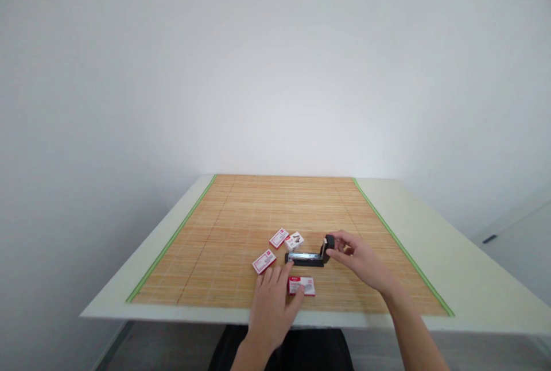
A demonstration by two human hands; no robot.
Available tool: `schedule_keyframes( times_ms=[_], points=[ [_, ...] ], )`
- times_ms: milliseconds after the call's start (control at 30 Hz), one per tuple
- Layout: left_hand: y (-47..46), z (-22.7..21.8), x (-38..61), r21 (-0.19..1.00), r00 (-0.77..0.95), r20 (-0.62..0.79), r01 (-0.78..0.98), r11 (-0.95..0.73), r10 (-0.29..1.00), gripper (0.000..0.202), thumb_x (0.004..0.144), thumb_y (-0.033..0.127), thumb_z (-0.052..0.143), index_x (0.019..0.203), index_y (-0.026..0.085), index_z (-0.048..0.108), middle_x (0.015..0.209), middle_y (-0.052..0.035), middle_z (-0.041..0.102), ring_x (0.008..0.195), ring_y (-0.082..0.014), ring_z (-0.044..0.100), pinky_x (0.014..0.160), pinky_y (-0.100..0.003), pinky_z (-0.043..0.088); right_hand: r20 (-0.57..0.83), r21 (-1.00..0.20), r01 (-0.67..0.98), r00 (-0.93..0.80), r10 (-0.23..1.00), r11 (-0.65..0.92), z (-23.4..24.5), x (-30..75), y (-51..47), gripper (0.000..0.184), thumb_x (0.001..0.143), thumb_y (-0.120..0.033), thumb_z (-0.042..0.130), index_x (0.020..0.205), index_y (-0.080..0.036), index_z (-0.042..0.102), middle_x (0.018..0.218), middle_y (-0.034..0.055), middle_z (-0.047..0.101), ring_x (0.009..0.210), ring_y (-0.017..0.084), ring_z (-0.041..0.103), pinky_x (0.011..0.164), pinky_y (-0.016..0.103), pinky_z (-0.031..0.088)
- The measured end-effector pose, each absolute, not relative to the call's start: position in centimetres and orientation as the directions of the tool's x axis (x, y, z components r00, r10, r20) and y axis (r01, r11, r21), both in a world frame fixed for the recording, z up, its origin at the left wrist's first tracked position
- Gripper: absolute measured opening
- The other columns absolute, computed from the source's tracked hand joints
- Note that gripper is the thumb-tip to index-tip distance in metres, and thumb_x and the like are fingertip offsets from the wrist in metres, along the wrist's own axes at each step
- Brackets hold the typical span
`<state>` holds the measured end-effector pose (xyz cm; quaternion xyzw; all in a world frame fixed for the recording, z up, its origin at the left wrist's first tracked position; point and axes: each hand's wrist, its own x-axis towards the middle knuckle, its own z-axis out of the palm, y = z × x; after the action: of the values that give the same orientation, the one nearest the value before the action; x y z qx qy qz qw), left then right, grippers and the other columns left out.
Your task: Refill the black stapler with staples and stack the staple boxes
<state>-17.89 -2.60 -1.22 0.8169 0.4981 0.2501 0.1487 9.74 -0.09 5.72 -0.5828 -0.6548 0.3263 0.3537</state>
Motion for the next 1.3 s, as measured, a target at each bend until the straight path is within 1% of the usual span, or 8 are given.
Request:
schedule_keyframes(
  times_ms=[200, 300, 433, 600, 733, 867, 1067, 1300],
  points=[
    [-3.0, -1.2, -17.6, 0.479, 0.352, 0.287, 0.753, -0.452, 0.891, 0.047, 0.099, 0.040, 0.055, 0.146, 0.031, 0.054, 0.123, -0.0075, 0.067, 0.116, -0.0305, 0.056, 0.104, -0.048, 0.041, 0.117, -0.664, 0.696, -0.263, 0.957, 0.273, 6.2, 3.7, 2.5, 0.018, 0.086, -0.030, 0.074, 0.101, -0.022, 0.077, 0.085, -0.0004, 0.061, 0.076, 0.015, 0.055, 0.071, 0.028, 0.041],
    [-3.1, -1.1, -17.5, 0.477, 0.348, 0.278, 0.759, -0.443, 0.895, 0.046, 0.100, 0.039, 0.055, 0.145, 0.032, 0.055, 0.123, -0.0073, 0.066, 0.115, -0.0304, 0.056, 0.102, -0.048, 0.042, 0.123, -0.617, 0.731, -0.276, 0.953, 0.292, 4.9, 2.3, 2.9, 0.018, 0.082, -0.023, 0.075, 0.100, -0.023, 0.078, 0.087, 0.0005, 0.062, 0.079, 0.016, 0.056, 0.073, 0.028, 0.040],
    [-3.1, -1.1, -17.4, 0.481, 0.347, 0.273, 0.759, -0.440, 0.897, 0.046, 0.100, 0.040, 0.055, 0.145, 0.033, 0.055, 0.121, -0.0069, 0.065, 0.114, -0.0302, 0.056, 0.101, -0.049, 0.042, 0.118, -0.635, 0.724, -0.252, 0.960, 0.268, 4.2, 3.3, 2.5, 0.021, 0.086, -0.029, 0.073, 0.105, -0.026, 0.079, 0.092, 0.0029, 0.064, 0.089, 0.021, 0.059, 0.080, 0.031, 0.044],
    [-3.2, -0.9, -17.5, 0.493, 0.348, 0.299, 0.741, -0.456, 0.889, 0.059, 0.090, 0.042, 0.068, 0.147, 0.035, 0.054, 0.118, -0.0073, 0.063, 0.117, -0.0319, 0.055, 0.102, -0.048, 0.043, 0.168, -0.654, 0.703, -0.224, 0.960, 0.279, 4.2, 5.6, 1.2, 0.023, 0.090, -0.037, 0.070, 0.109, -0.026, 0.077, 0.108, 0.0061, 0.070, 0.107, 0.025, 0.060, 0.095, 0.037, 0.045],
    [-3.4, -0.6, -17.8, 0.526, 0.400, 0.293, 0.691, -0.495, 0.869, 0.068, 0.085, 0.036, 0.073, 0.149, 0.039, 0.051, 0.124, -0.0064, 0.061, 0.118, -0.0303, 0.055, 0.103, -0.046, 0.046, 0.153, -0.681, 0.710, -0.105, 0.983, 0.181, 3.1, 6.5, 0.3, 0.025, 0.091, -0.043, 0.067, 0.101, -0.022, 0.075, 0.096, 0.0049, 0.069, 0.089, 0.022, 0.061, 0.079, 0.032, 0.046],
    [-3.7, -0.9, -17.8, 0.516, 0.448, 0.280, 0.675, -0.527, 0.849, 0.054, 0.087, 0.030, 0.070, 0.139, 0.038, 0.059, 0.112, -0.0049, 0.065, 0.106, -0.0284, 0.058, 0.094, -0.043, 0.050, 0.140, -0.749, 0.652, -0.023, 0.990, 0.121, 1.5, 6.2, -0.6, 0.036, 0.092, -0.049, 0.064, 0.111, -0.021, 0.073, 0.085, 0.0018, 0.067, 0.076, 0.019, 0.059, 0.068, 0.030, 0.043],
    [-3.7, -1.4, -17.3, 0.509, 0.242, 0.352, 0.761, -0.402, 0.904, 0.032, 0.091, 0.031, 0.066, 0.122, 0.032, 0.068, 0.108, -0.0065, 0.063, 0.107, -0.0293, 0.060, 0.095, -0.046, 0.050, 0.111, -0.820, 0.572, 0.128, 0.986, 0.018, -0.9, 4.4, -2.0, 0.054, 0.094, -0.061, 0.057, 0.126, -0.020, 0.069, 0.076, 0.0006, 0.064, 0.069, 0.020, 0.057, 0.064, 0.031, 0.042],
    [-3.4, -2.1, -17.7, 0.513, 0.270, 0.346, 0.747, -0.423, 0.898, 0.051, 0.090, 0.036, 0.068, 0.139, 0.029, 0.057, 0.121, -0.0081, 0.064, 0.117, -0.0312, 0.059, 0.102, -0.048, 0.048, 0.141, -0.817, 0.576, 0.213, 0.967, -0.008, -1.7, 3.9, -2.4, 0.055, 0.093, -0.064, 0.057, 0.122, -0.019, 0.070, 0.070, -0.0012, 0.056, 0.066, 0.020, 0.054, 0.063, 0.031, 0.040]
  ],
)
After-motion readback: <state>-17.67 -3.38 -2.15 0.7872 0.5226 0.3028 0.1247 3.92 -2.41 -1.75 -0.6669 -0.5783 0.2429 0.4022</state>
